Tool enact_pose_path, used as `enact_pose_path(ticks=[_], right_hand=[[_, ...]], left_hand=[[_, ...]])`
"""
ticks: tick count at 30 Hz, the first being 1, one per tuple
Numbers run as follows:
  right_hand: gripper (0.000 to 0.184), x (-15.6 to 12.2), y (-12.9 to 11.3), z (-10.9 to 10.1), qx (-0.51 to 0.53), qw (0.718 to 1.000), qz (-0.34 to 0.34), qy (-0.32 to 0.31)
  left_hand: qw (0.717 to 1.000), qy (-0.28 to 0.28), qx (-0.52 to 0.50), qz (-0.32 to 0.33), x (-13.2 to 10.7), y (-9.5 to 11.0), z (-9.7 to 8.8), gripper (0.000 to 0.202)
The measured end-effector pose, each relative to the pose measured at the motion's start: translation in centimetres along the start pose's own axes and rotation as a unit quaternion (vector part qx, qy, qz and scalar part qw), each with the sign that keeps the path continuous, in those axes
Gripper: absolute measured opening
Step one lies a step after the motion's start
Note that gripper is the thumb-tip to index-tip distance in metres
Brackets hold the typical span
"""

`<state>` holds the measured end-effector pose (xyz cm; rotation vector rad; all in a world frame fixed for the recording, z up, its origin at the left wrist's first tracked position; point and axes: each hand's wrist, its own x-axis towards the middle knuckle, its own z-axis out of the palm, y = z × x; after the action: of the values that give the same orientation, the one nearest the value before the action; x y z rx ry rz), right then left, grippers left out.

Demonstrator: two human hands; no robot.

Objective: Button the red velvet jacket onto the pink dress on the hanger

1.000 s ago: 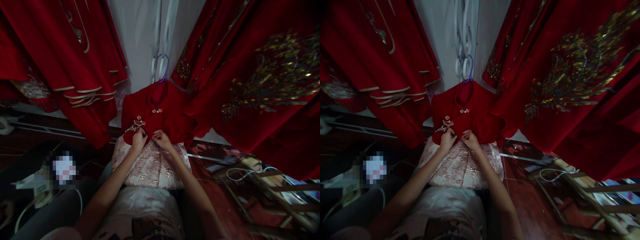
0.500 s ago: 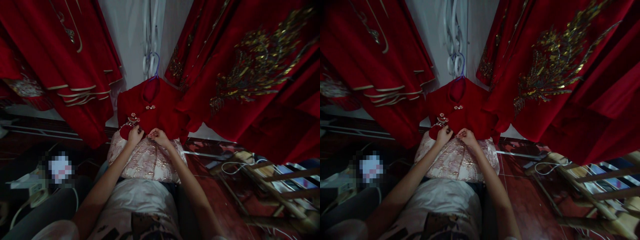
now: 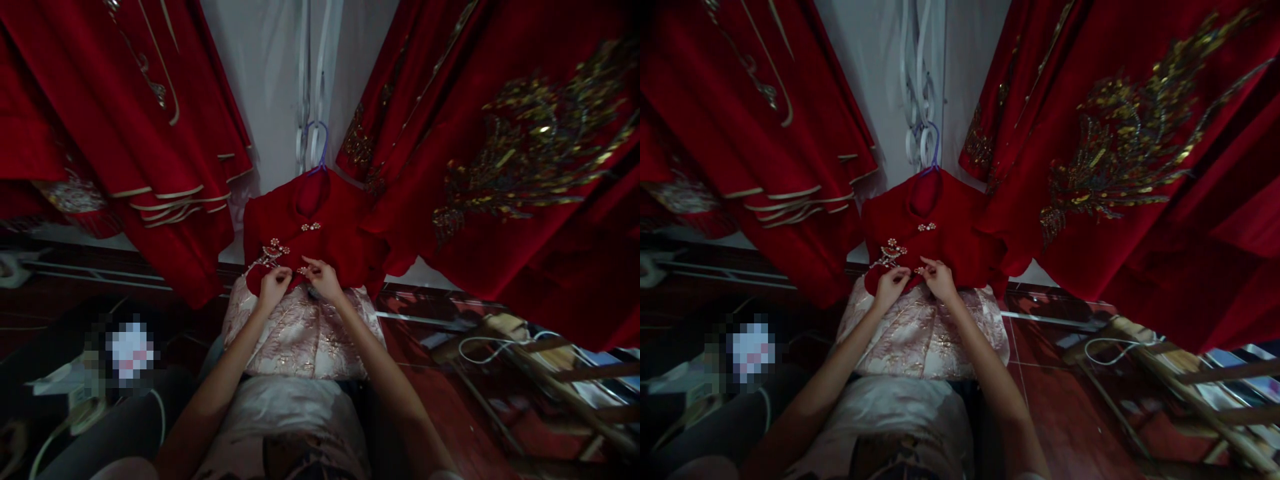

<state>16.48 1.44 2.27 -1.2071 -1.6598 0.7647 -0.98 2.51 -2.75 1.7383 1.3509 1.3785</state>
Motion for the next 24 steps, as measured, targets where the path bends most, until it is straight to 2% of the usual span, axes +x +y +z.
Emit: enact_pose_path(ticks=[2,5,8,10,14,20,24], right_hand=[[0.032,0.3,-0.3,0.1,0.014,1.000,-0.010,0.020],[0.025,0.4,-0.7,0.5,0.000,0.999,-0.036,-0.003],[0.025,0.2,-0.9,1.0,-0.041,0.997,-0.050,-0.034],[0.024,0.1,-0.9,1.3,-0.050,0.997,-0.056,-0.030],[0.027,0.0,-0.5,1.7,-0.052,0.997,-0.054,-0.007],[0.036,-0.5,0.1,2.2,-0.061,0.995,-0.066,-0.041],[0.034,-0.7,0.4,2.3,-0.057,0.996,-0.066,-0.033]], left_hand=[[1.000,-0.010,-0.019,0.001,-0.1,-0.1,0.1,0.017],[0.997,-0.017,-0.071,-0.020,-0.3,-0.3,0.1,0.019],[0.989,-0.008,-0.133,-0.061,-0.3,-0.5,0.1,0.025],[0.985,-0.004,-0.155,-0.071,-0.4,-0.5,0.0,0.027],[0.986,-0.006,-0.156,-0.066,-0.3,-0.3,-0.2,0.030],[0.967,-0.008,-0.218,-0.130,-0.1,-0.1,-0.4,0.039],[0.966,-0.008,-0.223,-0.127,-0.3,-0.1,-0.2,0.041]])
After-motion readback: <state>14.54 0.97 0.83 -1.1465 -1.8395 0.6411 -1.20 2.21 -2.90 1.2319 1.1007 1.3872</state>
